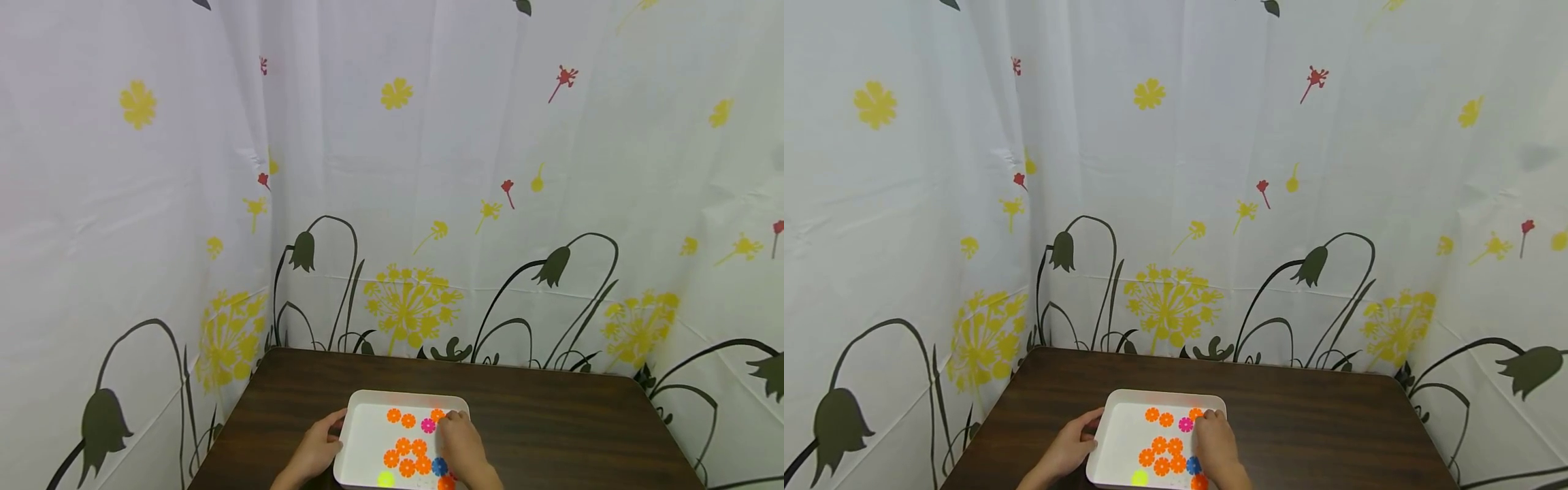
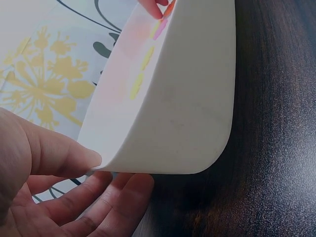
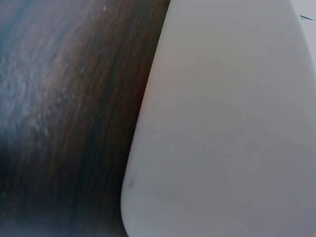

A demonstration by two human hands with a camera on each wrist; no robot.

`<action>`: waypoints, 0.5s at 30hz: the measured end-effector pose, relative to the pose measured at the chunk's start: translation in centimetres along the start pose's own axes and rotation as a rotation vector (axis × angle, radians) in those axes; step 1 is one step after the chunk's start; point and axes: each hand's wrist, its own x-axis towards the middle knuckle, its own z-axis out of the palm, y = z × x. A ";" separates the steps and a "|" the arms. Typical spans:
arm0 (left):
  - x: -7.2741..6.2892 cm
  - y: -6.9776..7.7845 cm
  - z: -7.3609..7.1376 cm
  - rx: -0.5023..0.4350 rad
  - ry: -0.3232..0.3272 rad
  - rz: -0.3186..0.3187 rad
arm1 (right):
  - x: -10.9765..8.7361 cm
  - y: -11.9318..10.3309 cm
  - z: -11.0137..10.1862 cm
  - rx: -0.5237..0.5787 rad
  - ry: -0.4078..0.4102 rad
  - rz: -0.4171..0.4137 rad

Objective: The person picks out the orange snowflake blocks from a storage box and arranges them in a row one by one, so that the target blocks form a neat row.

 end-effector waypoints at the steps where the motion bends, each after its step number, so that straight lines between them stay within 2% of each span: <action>1: 0.0 0.0 0.0 -0.002 0.000 0.000 | 0.0 0.0 0.0 0.004 -0.003 0.007; 8: -0.2 0.1 0.2 -0.004 -0.002 -0.001 | 0.0 0.2 -0.1 0.036 0.008 0.025; 15: 0.0 0.2 0.2 -0.007 0.006 -0.002 | 0.0 0.3 -0.4 0.068 -0.017 0.020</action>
